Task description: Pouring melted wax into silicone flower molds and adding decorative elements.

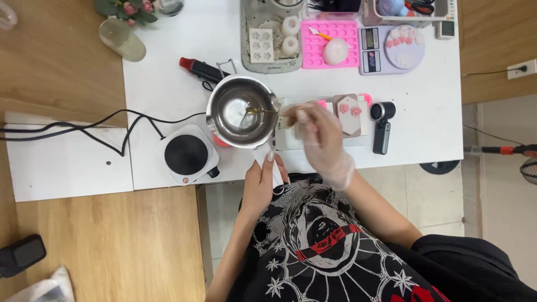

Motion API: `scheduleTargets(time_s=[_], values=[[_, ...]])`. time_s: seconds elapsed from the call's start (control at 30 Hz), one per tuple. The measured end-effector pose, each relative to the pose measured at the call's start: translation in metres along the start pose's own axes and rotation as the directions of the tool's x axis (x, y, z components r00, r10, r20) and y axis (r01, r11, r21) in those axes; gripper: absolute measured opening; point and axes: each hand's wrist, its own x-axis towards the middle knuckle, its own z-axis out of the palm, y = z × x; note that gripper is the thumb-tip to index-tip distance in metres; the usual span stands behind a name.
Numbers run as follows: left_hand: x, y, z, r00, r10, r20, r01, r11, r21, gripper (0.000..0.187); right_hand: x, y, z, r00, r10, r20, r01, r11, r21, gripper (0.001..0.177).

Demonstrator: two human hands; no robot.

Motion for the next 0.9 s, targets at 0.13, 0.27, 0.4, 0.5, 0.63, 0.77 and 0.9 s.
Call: scheduleTargets(time_s=[0.13, 0.27, 0.4, 0.5, 0.63, 0.77, 0.9], values=[[0.010, 0.014, 0.024, 0.996, -0.002, 0.091, -0.003, 0.998, 0.059, 0.051, -0.021, 0.005, -0.036, 0.987, 0.093, -0.128, -0.087, 0.995, 0.057, 0.040], [0.017, 0.021, 0.048, 0.984, 0.040, 0.174, -0.060, 0.992, 0.112, 0.048, -0.042, 0.024, -0.056, 0.927, 0.213, -0.309, -0.203, 0.977, 0.064, 0.042], [0.021, 0.021, 0.068, 0.970, 0.126, 0.207, -0.162, 0.973, 0.166, 0.042, -0.054, 0.039, -0.066, 0.886, 0.226, -0.404, -0.236, 0.971, 0.026, 0.041], [0.024, 0.025, 0.080, 0.969, 0.126, 0.213, -0.172, 0.962, 0.214, 0.041, -0.052, 0.041, -0.073, 0.883, 0.233, -0.408, -0.248, 0.969, 0.015, 0.042], [0.027, 0.025, 0.091, 0.966, 0.153, 0.210, -0.206, 0.943, 0.261, 0.043, -0.049, 0.045, -0.081, 0.873, 0.280, -0.399, -0.279, 0.958, 0.063, 0.042], [0.029, 0.022, 0.099, 0.919, 0.339, 0.200, -0.391, 0.847, 0.361, 0.043, -0.048, 0.060, -0.087, 0.851, 0.351, -0.391, -0.300, 0.935, 0.187, 0.041], [0.030, 0.030, 0.107, 0.944, 0.278, 0.180, -0.326, 0.871, 0.368, 0.041, -0.045, 0.074, -0.093, 0.778, 0.519, -0.355, -0.374, 0.835, 0.402, 0.043]])
